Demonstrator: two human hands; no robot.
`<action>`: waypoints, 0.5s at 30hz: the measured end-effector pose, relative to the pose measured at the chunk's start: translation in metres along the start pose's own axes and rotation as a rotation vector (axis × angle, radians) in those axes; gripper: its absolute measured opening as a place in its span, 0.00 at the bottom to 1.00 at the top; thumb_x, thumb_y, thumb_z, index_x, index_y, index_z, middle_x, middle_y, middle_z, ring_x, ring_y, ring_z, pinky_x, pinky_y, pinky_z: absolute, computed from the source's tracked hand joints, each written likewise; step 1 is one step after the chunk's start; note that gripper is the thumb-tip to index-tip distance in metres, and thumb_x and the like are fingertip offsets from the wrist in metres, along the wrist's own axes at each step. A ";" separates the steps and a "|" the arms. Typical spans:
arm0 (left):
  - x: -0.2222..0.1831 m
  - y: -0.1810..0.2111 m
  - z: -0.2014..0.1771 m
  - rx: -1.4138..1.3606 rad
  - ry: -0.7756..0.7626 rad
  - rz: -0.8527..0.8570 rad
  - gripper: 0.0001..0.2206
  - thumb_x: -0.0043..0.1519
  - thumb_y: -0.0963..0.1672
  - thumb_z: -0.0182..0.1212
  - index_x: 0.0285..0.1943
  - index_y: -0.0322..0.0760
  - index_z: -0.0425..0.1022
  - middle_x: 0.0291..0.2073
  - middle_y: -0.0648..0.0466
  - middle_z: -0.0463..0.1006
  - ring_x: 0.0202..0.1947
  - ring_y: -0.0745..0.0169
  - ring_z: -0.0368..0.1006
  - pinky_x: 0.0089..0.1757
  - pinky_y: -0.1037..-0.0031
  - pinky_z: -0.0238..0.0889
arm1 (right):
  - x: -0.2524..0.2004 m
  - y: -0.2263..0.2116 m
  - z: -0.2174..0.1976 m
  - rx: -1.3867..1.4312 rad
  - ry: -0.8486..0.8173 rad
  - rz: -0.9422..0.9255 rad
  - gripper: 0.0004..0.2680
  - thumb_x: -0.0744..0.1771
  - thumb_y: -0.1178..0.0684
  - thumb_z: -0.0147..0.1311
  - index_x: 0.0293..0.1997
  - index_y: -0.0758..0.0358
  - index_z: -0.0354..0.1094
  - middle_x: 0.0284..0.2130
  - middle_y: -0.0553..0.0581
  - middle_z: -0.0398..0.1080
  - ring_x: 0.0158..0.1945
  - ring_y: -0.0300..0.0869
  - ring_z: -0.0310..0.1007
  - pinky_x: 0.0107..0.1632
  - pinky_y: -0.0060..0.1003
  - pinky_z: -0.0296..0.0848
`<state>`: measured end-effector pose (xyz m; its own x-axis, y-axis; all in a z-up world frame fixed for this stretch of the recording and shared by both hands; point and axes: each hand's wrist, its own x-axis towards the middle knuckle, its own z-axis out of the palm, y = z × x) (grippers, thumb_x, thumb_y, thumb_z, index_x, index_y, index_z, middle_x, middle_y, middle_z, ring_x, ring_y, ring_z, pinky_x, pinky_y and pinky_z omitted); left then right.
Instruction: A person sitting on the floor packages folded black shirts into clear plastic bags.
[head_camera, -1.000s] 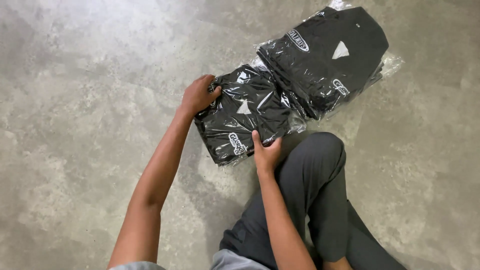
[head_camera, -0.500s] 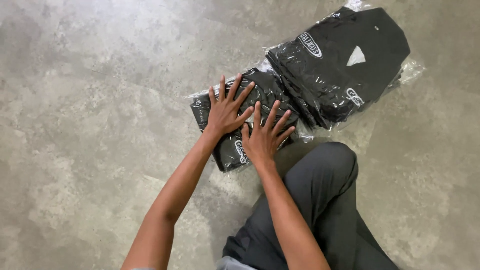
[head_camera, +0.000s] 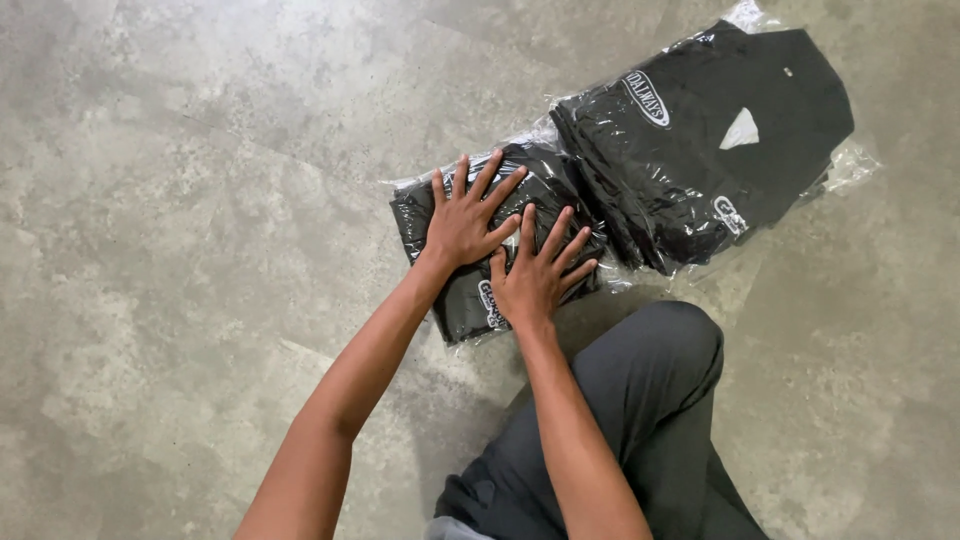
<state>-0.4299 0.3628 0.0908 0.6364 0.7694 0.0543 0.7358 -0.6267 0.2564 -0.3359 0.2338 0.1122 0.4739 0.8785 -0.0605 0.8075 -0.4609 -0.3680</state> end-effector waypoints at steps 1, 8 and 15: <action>-0.001 0.000 -0.003 0.001 0.000 0.010 0.32 0.67 0.63 0.43 0.84 0.79 0.47 0.83 0.62 0.46 0.78 0.30 0.46 0.65 0.28 0.39 | 0.000 0.000 0.000 0.001 0.006 0.008 0.29 0.71 0.40 0.47 0.83 0.44 0.40 0.80 0.68 0.26 0.79 0.75 0.17 0.67 0.86 0.29; 0.005 0.011 -0.024 0.021 -0.231 -0.020 0.31 0.68 0.63 0.39 0.84 0.78 0.44 0.83 0.61 0.47 0.78 0.29 0.43 0.66 0.26 0.33 | 0.012 0.020 -0.022 0.113 -0.236 -0.021 0.30 0.70 0.37 0.46 0.83 0.42 0.36 0.80 0.68 0.24 0.80 0.74 0.19 0.69 0.85 0.27; 0.011 0.050 -0.058 0.227 -0.187 -0.057 0.37 0.62 0.58 0.53 0.84 0.65 0.50 0.82 0.47 0.49 0.79 0.19 0.34 0.64 0.20 0.30 | -0.027 0.101 -0.035 -0.024 0.279 -0.326 0.19 0.64 0.45 0.56 0.61 0.59 0.71 0.63 0.69 0.68 0.71 0.69 0.61 0.55 0.64 0.69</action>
<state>-0.3999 0.3472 0.1600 0.6083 0.7817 -0.1378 0.7914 -0.6105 0.0307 -0.2552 0.1588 0.1093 0.2668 0.9127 0.3094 0.9371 -0.1706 -0.3046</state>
